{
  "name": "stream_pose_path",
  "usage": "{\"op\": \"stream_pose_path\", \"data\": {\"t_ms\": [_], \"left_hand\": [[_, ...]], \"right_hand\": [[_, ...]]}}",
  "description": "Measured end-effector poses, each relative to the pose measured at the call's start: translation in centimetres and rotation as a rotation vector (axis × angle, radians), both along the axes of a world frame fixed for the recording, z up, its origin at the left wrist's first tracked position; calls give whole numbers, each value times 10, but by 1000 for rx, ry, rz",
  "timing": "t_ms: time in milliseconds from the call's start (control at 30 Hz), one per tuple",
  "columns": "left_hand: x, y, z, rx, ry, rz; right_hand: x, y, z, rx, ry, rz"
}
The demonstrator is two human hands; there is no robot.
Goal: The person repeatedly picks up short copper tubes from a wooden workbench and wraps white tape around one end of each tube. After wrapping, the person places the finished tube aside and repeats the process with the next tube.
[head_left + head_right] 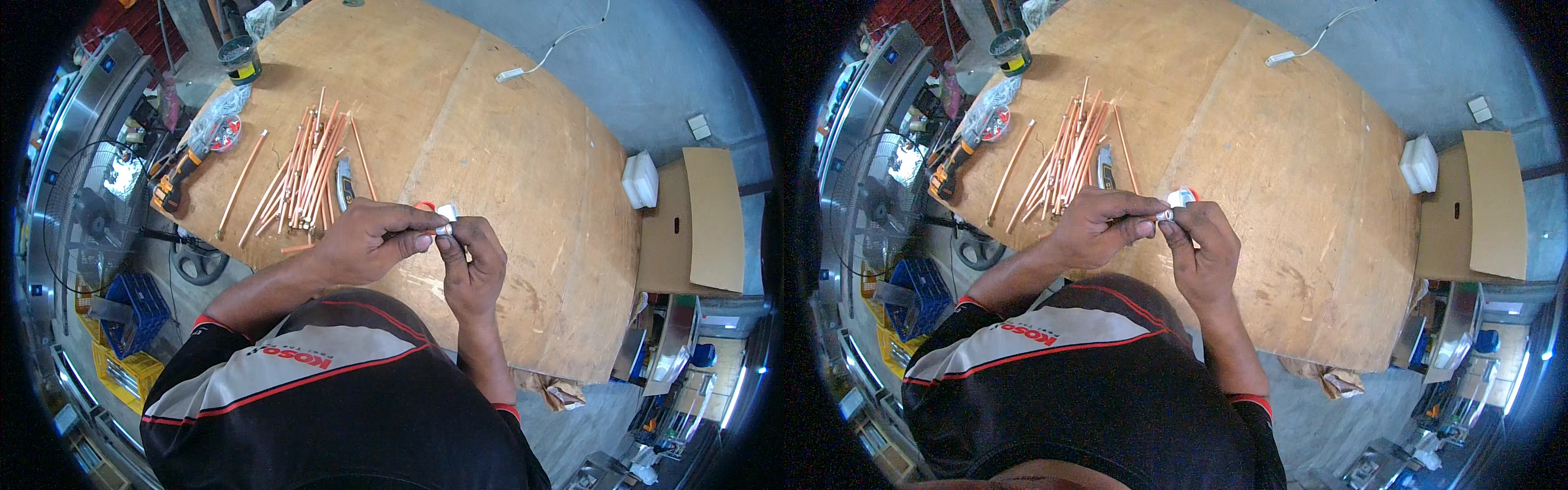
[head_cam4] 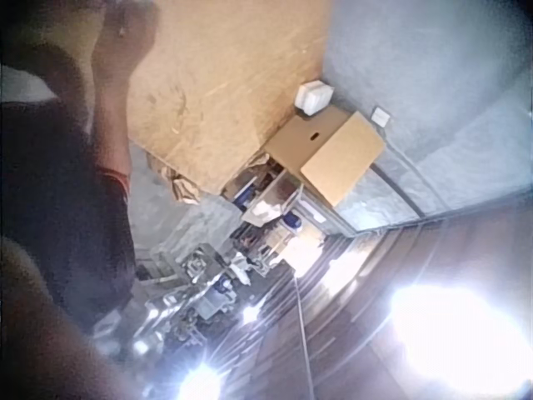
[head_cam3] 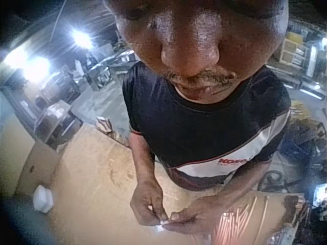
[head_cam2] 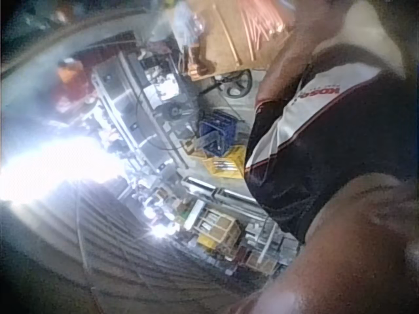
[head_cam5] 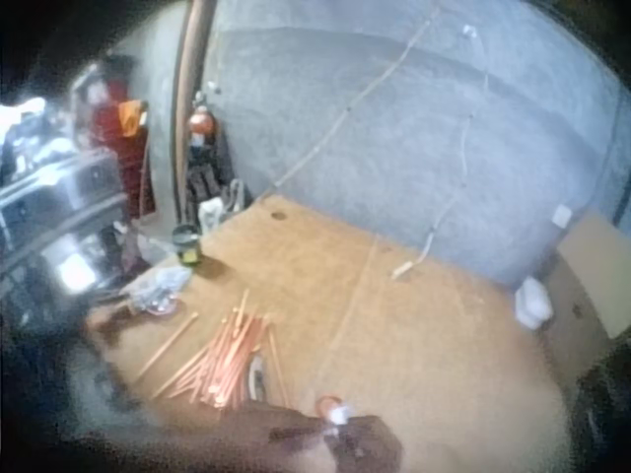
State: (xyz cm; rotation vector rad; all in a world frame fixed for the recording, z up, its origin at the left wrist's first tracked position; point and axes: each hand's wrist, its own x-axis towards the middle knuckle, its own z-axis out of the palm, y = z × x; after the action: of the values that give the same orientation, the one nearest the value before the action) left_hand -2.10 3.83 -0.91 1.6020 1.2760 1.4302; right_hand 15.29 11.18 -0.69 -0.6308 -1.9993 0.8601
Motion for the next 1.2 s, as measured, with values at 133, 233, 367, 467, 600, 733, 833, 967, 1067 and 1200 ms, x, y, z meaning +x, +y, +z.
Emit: {"op": "stream_pose_path", "data": {"t_ms": [133,233,367,467,600,733,833,967,1067,1200], "left_hand": [[-1,-4,9,-181,-43,-37],[6,5,2,96,160,93],[15,5,-3,-30,175,145],[9,1,-19,-124,144,217],[13,-6,-18,77,379,178],[51,-18,-14,-36,315,53],[96,-33,-19,-73,201,-65],[172,-59,-32,-201,49,-228],[235,-86,-39,-284,19,-343],[308,-128,-48,-352,76,-475]], "right_hand": [[-3,1,0,3,-11,-17],[-2,-1,0,28,-51,-98],[-4,5,0,126,-88,-127],[-4,1,-10,181,-160,-139],[13,-19,-23,150,-120,-203],[57,-45,-32,154,-104,-292],[99,-75,-41,144,-107,-412],[181,-133,-44,79,-162,-584],[245,-176,-55,24,-161,-675],[315,-237,-70,-133,-152,-748]]}}
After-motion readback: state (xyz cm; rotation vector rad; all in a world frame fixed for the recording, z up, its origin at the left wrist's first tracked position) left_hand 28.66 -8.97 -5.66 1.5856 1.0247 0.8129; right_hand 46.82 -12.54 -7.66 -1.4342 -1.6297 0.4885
